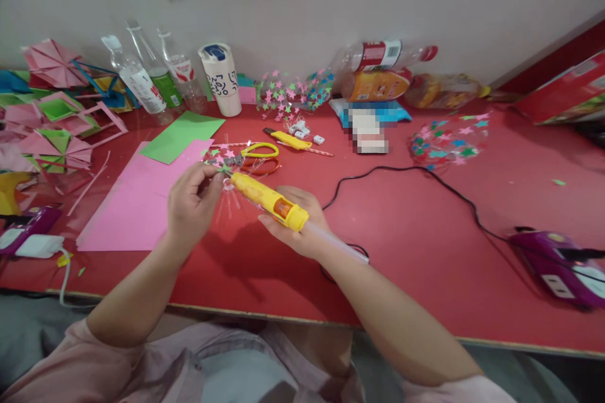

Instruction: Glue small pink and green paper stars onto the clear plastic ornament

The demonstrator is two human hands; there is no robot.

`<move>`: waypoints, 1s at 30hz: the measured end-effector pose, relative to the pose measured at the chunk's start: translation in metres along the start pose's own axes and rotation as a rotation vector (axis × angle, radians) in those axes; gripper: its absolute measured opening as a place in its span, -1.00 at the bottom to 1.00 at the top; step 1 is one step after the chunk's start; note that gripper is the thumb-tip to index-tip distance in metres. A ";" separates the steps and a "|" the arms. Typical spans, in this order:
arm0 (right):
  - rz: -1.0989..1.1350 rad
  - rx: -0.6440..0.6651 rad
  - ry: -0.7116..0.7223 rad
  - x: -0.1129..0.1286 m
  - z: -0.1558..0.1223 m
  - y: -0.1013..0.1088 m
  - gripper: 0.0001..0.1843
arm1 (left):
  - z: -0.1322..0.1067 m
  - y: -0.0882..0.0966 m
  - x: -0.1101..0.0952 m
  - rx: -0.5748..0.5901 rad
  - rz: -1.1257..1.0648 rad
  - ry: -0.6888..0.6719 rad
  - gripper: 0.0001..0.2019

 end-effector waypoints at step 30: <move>0.022 -0.035 -0.019 0.002 0.000 -0.001 -0.75 | -0.001 0.000 0.002 -0.026 0.097 -0.126 -0.91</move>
Point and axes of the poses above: each hand's wrist, its own z-axis towards the middle knuckle, its own y-axis out of the back of the hand, x = y × z, the point moved 2 cm from there along z, towards the middle knuckle, and after that the axes turned 14 degrees about -y, right-handed, at the moved point
